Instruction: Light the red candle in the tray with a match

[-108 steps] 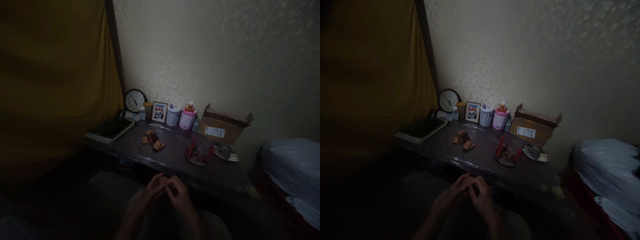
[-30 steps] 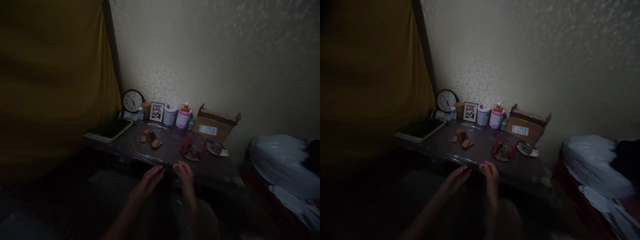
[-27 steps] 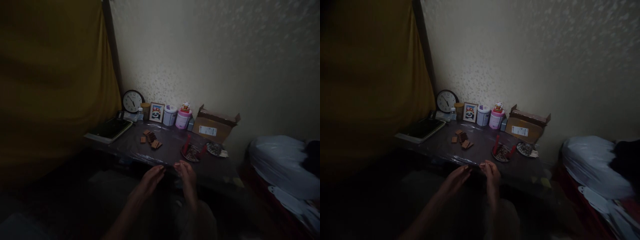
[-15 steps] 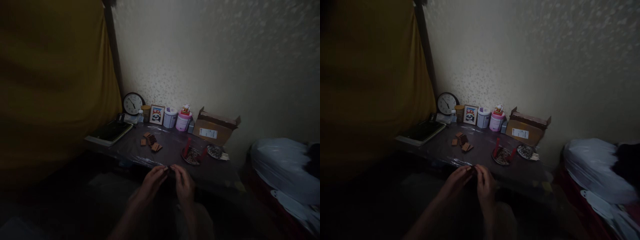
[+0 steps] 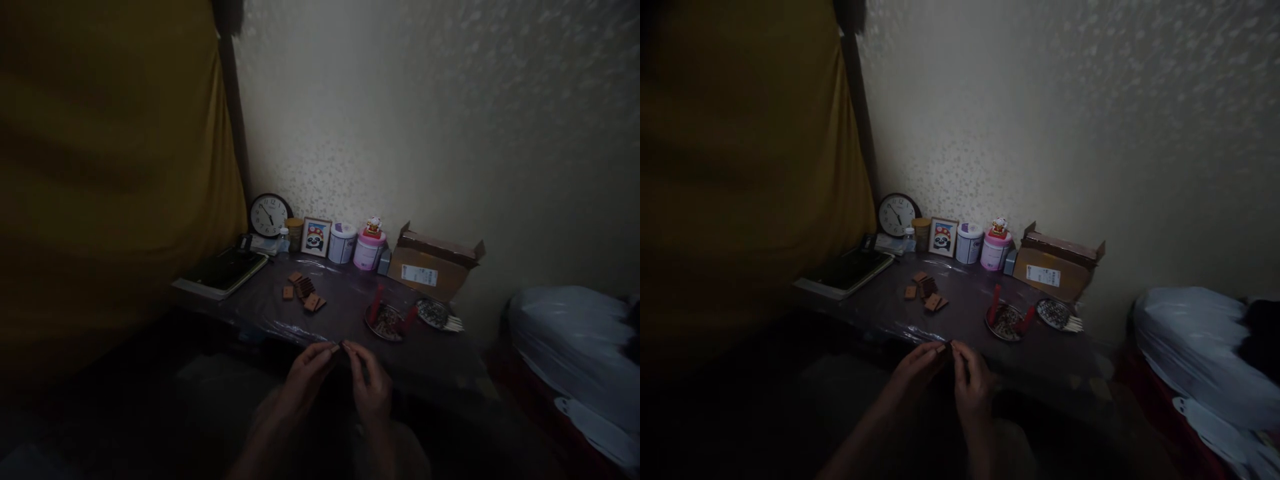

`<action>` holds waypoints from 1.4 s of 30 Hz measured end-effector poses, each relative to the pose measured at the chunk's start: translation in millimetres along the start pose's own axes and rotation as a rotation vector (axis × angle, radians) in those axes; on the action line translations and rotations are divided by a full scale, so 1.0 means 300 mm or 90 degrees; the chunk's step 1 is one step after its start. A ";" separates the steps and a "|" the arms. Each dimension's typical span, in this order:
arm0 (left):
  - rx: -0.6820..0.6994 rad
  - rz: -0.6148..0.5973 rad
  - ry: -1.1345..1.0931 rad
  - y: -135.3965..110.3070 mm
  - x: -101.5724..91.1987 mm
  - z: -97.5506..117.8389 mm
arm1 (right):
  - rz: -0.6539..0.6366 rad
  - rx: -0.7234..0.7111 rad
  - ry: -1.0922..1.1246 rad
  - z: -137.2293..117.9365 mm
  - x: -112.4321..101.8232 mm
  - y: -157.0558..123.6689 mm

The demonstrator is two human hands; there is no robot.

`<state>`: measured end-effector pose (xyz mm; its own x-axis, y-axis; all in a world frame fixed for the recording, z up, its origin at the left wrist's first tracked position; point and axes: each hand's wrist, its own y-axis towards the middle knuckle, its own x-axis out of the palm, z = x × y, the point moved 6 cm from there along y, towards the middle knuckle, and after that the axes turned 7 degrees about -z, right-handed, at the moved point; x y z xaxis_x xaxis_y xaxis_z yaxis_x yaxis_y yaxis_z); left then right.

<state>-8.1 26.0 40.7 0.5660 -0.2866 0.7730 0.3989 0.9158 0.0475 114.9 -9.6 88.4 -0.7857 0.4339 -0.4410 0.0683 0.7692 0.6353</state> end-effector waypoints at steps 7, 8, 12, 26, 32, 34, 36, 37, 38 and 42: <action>0.006 0.041 0.011 -0.009 -0.009 0.003 | 0.011 -0.042 -0.009 -0.012 -0.001 0.000; 0.009 0.038 0.014 -0.010 -0.008 0.004 | 0.014 -0.046 -0.009 -0.014 -0.002 0.001; 0.012 0.029 0.019 -0.015 0.001 0.009 | 0.010 -0.050 -0.004 -0.016 -0.002 0.002; -0.004 0.048 0.018 -0.022 -0.004 0.005 | -0.003 -0.054 -0.005 -0.023 0.001 0.000; -0.018 0.063 0.010 -0.030 -0.003 0.010 | -0.003 -0.065 -0.012 -0.019 -0.001 -0.007; -0.022 0.061 0.009 -0.032 -0.001 0.011 | -0.005 -0.068 -0.012 -0.017 -0.002 -0.008; -0.020 0.057 0.013 -0.034 -0.001 0.012 | -0.008 -0.062 -0.012 -0.012 -0.002 -0.009; -0.018 0.053 0.014 -0.034 -0.001 0.011 | -0.010 -0.057 -0.012 -0.010 -0.002 -0.009; -0.016 0.049 0.014 -0.034 -0.001 0.010 | -0.010 -0.053 -0.012 -0.008 -0.002 -0.009; -0.020 0.041 0.014 -0.032 -0.006 0.003 | -0.010 -0.047 -0.012 -0.003 -0.004 -0.013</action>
<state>-13.6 17.8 39.5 0.6069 -0.2336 0.7597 0.3831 0.9234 -0.0221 114.9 -13.5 87.1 -0.7747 0.4313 -0.4624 0.0098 0.7394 0.6732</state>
